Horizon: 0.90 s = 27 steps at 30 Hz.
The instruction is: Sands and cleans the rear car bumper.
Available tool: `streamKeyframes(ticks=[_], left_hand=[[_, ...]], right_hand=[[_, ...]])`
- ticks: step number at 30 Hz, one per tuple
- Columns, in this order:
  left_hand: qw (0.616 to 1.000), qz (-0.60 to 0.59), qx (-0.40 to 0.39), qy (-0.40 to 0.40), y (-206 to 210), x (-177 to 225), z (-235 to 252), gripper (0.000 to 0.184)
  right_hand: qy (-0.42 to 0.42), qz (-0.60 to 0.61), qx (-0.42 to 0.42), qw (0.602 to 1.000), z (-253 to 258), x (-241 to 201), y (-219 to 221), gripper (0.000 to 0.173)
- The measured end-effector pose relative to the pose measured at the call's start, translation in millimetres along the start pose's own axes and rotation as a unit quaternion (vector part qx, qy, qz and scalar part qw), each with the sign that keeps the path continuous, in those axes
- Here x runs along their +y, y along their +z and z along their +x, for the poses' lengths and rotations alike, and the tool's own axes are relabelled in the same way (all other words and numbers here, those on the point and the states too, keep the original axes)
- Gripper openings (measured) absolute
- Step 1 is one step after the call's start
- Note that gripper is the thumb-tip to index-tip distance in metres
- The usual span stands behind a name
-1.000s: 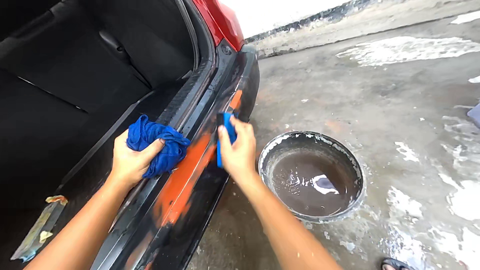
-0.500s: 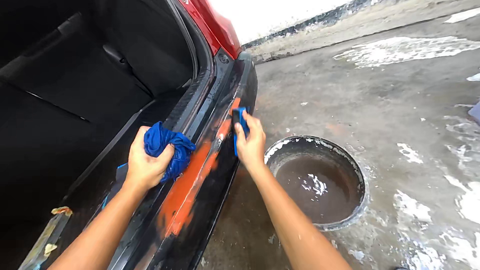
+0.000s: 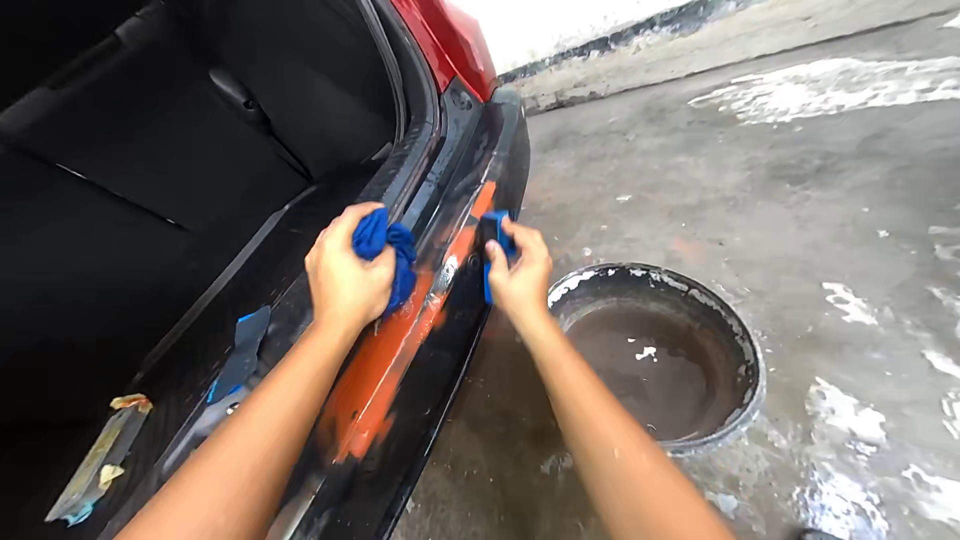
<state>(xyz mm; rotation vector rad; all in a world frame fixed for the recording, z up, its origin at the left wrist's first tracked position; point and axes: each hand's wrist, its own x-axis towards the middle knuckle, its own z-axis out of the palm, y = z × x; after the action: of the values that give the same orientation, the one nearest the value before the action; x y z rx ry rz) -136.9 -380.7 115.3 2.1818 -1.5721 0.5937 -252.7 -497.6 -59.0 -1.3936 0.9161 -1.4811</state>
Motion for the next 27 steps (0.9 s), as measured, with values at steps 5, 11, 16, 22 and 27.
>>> streamKeyframes(ticks=[5, 11, 16, 22, 27], left_hand=[[0.991, 0.108, -0.079, 0.032, 42.5, 43.0, 36.3, 0.039], [0.984, 0.116, -0.128, 0.040, 45.7, 46.4, 51.2, 0.035], [0.990, 0.088, -0.104, 0.032, 46.2, 49.9, 48.4, 0.038], [0.994, 0.076, -0.073, 0.025, 50.5, 44.0, 43.4, 0.039], [0.997, 0.055, -0.012, 0.057, 52.8, 38.0, 44.0, 0.041]], right_hand=[[0.044, -0.026, -0.034, 0.998, -0.1, -15.1, -16.1, 0.042], [0.008, -0.021, -0.036, 0.999, 3.1, -1.5, -14.0, 0.041], [-0.002, -0.016, -0.042, 0.999, -29.6, -21.7, -23.6, 0.043], [0.067, -0.034, -0.041, 0.996, 27.0, -6.8, -15.3, 0.041], [0.031, -0.036, -0.034, 0.998, -31.1, -32.6, -13.3, 0.043]])
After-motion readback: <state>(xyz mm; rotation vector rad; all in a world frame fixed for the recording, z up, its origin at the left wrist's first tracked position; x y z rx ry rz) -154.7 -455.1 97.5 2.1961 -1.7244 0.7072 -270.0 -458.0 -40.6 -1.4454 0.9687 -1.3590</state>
